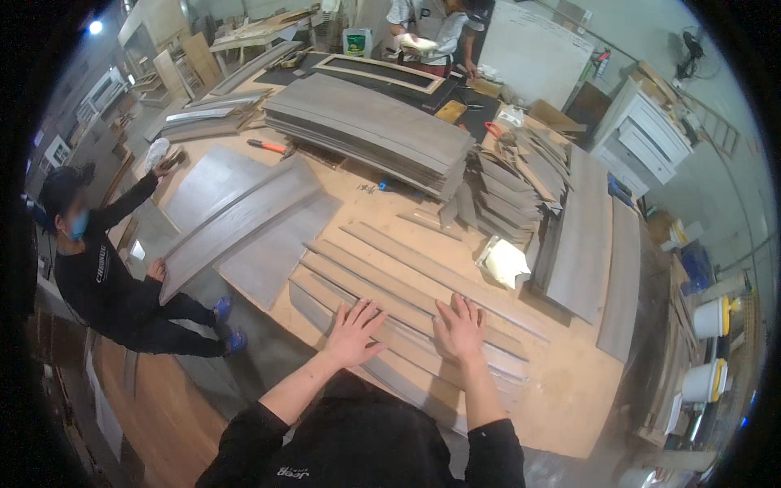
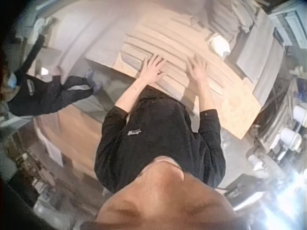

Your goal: Assembling wooden furniture panels using glue and a pneumatic nailer.

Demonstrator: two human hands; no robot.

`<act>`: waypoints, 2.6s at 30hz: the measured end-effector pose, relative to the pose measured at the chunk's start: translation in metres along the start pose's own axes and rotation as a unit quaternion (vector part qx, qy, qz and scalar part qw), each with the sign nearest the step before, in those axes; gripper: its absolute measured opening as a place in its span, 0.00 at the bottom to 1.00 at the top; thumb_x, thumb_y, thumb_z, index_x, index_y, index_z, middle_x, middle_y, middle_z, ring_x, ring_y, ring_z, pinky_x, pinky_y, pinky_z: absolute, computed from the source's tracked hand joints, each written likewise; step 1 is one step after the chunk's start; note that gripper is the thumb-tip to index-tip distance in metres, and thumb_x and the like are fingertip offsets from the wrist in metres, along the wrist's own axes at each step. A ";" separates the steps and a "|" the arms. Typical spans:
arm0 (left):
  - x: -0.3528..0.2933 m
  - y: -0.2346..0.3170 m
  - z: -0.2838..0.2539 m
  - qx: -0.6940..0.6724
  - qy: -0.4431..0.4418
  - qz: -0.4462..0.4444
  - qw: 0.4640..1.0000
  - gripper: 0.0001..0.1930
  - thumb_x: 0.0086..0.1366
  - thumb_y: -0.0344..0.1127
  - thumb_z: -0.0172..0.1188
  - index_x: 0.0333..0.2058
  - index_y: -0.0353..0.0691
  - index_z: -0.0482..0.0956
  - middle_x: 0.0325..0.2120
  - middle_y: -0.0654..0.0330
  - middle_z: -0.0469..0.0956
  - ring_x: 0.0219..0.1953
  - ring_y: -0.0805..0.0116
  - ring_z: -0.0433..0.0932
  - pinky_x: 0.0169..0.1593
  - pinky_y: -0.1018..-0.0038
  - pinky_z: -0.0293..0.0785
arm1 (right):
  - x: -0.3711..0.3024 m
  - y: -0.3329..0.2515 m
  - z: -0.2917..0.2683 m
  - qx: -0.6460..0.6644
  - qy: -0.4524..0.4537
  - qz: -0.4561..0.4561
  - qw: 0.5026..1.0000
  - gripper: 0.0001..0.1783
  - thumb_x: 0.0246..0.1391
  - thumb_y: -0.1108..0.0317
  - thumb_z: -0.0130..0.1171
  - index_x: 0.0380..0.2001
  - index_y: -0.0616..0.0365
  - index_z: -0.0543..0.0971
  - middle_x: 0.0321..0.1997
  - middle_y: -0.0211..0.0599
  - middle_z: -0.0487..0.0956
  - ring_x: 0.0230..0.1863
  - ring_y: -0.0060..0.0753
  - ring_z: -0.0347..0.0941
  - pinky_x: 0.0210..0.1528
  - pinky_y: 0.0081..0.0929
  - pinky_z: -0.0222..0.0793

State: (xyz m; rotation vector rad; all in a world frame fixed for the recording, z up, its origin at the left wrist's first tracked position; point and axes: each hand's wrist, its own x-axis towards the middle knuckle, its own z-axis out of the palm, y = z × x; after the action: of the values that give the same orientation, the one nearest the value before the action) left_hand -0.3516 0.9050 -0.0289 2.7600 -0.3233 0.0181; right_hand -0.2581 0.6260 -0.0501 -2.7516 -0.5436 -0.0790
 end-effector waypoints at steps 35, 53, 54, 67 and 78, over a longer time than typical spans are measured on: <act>0.037 -0.038 -0.004 -0.047 0.052 0.125 0.990 0.27 0.56 0.56 0.67 0.51 0.49 0.79 0.44 0.64 0.75 0.50 0.59 0.70 0.58 0.56 0.62 | 0.077 -0.019 0.000 0.115 0.030 0.021 0.993 0.11 0.51 0.60 0.67 0.39 0.46 0.86 0.41 0.31 0.84 0.45 0.43 0.77 0.50 0.41 0.73; 0.033 -0.038 0.001 -0.073 0.101 0.100 0.987 0.27 0.51 0.53 0.71 0.49 0.53 0.80 0.43 0.68 0.77 0.49 0.61 0.71 0.56 0.59 0.64 | 0.084 -0.030 -0.010 0.167 0.014 0.006 0.986 0.15 0.53 0.65 0.66 0.46 0.48 0.84 0.41 0.37 0.82 0.40 0.44 0.79 0.41 0.34 0.75; 0.032 -0.038 0.000 -0.074 0.104 0.097 0.987 0.27 0.50 0.53 0.71 0.49 0.53 0.80 0.43 0.68 0.76 0.49 0.61 0.71 0.56 0.59 0.63 | 0.083 -0.033 -0.012 0.166 0.013 0.003 0.986 0.15 0.53 0.65 0.66 0.46 0.48 0.84 0.41 0.37 0.82 0.40 0.44 0.79 0.41 0.34 0.75; 0.029 -0.036 -0.003 -0.087 0.115 0.093 0.985 0.26 0.50 0.51 0.71 0.48 0.52 0.80 0.43 0.67 0.76 0.49 0.62 0.71 0.56 0.59 0.63 | 0.057 -0.043 0.033 0.081 0.108 0.049 0.990 0.13 0.52 0.64 0.66 0.42 0.42 0.85 0.47 0.27 0.79 0.53 0.40 0.71 0.57 0.43 0.62; 0.030 -0.034 0.001 -0.072 0.116 0.086 0.987 0.26 0.53 0.54 0.69 0.49 0.50 0.81 0.44 0.65 0.75 0.49 0.61 0.70 0.58 0.58 0.63 | 0.077 -0.044 0.043 -0.064 0.037 0.110 0.991 0.38 0.57 0.39 0.55 0.68 0.37 0.66 0.74 0.38 0.60 0.75 0.53 0.47 0.71 0.65 0.41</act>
State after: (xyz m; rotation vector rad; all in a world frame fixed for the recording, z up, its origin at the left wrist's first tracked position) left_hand -0.3143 0.9292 -0.0398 2.5471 -0.4784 0.3438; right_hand -0.2043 0.7063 -0.0676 -2.9004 -0.2199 -0.1662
